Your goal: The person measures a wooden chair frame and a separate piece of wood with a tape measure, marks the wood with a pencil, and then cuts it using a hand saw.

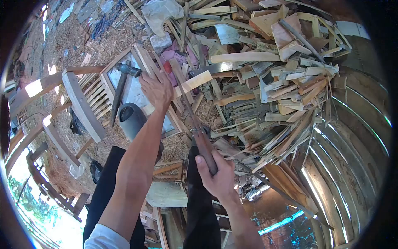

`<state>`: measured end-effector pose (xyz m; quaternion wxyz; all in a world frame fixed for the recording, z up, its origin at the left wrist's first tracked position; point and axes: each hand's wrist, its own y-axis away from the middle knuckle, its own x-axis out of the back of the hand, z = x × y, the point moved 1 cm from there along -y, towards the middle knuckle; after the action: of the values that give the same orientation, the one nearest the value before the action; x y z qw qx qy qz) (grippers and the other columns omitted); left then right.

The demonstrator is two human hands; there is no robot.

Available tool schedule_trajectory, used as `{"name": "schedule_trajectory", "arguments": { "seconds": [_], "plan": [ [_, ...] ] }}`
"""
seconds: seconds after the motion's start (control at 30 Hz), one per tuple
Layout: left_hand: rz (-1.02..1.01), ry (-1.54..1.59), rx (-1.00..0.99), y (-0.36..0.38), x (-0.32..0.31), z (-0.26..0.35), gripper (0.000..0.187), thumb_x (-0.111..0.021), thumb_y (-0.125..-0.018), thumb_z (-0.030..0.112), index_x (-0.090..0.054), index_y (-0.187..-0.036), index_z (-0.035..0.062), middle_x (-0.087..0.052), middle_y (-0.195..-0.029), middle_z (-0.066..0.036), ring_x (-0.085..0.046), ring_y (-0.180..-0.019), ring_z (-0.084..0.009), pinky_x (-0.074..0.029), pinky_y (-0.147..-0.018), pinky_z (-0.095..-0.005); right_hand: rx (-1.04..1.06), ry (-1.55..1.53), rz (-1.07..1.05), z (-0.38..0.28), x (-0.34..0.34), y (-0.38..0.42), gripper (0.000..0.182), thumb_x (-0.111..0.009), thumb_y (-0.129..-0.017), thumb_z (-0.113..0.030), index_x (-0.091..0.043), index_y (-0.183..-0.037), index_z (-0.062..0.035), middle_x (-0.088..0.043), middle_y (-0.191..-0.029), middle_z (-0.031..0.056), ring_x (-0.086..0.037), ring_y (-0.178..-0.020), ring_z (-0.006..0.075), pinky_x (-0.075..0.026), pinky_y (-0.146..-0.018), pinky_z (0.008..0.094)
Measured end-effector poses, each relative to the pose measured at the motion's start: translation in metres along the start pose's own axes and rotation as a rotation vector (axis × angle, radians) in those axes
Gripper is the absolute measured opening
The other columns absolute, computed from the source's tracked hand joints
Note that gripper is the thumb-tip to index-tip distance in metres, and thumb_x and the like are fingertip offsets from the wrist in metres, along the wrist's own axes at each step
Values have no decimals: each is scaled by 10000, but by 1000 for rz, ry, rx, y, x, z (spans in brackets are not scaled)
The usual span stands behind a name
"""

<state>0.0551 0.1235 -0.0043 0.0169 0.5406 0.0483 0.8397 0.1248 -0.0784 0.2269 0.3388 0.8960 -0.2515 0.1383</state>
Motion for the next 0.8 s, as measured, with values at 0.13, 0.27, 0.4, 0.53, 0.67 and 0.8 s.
{"name": "schedule_trajectory", "arguments": {
  "seconds": [0.13, 0.27, 0.4, 0.53, 0.67, 0.8],
  "plan": [
    [20, -81, 19, -3, 5, 8, 608, -572, -839, 348, -405, -1261, -57, -415, -1300, -252, -407, -1231, -396, -306, -1040, -483, -12, 29, -38, -19, 0, -8, 305, -604, -913, -258, -535, -748, -11, -360, -492, 32, -341, -462, 102, -305, -439, 292],
    [82, -163, 3, -8, -8, 11, 574, -611, -762, 298, -470, -1196, -49, -462, -1255, -248, -424, -1220, -390, -346, -1014, -451, -112, 65, -21, -29, -9, -31, 310, -601, -916, -253, -532, -737, -10, -370, -497, 34, -332, -477, 96, -312, -444, 294],
    [101, -162, -21, -8, -7, 11, 601, -631, -711, 295, -473, -1181, -47, -466, -1264, -239, -431, -1220, -392, -361, -1009, -456, -218, 62, -94, -38, -1, -35, 286, -596, -917, -225, -551, -752, 4, -422, -501, 41, -387, -472, 92, -337, -452, 289],
    [64, -135, -18, -9, -6, 11, 614, -639, -706, 296, -469, -1188, -44, -454, -1283, -240, -420, -1232, -394, -355, -1018, -454, -124, 86, -77, -59, 11, -17, 227, -583, -917, -191, -618, -818, 10, -476, -518, 45, -445, -477, 85, -363, -462, 265],
    [51, -121, -5, -9, -4, 19, 619, -638, -716, 295, -460, -1198, -51, -438, -1299, -239, -404, -1245, -391, -330, -1038, -450, -198, 148, -52, -47, -16, -56, 245, -577, -923, -208, -622, -818, 9, -466, -521, 51, -423, -476, 88, -356, -460, 282],
    [19, -96, -2, -11, -2, 20, 618, -632, -728, 280, -453, -1206, -68, -429, -1306, -248, -400, -1243, -395, -310, -1046, -457, -210, 125, -40, -44, -27, -89, 261, -607, -892, -255, -604, -827, -2, -556, -582, 226, -590, -559, 419, -456, -474, 414]
  ]
}}
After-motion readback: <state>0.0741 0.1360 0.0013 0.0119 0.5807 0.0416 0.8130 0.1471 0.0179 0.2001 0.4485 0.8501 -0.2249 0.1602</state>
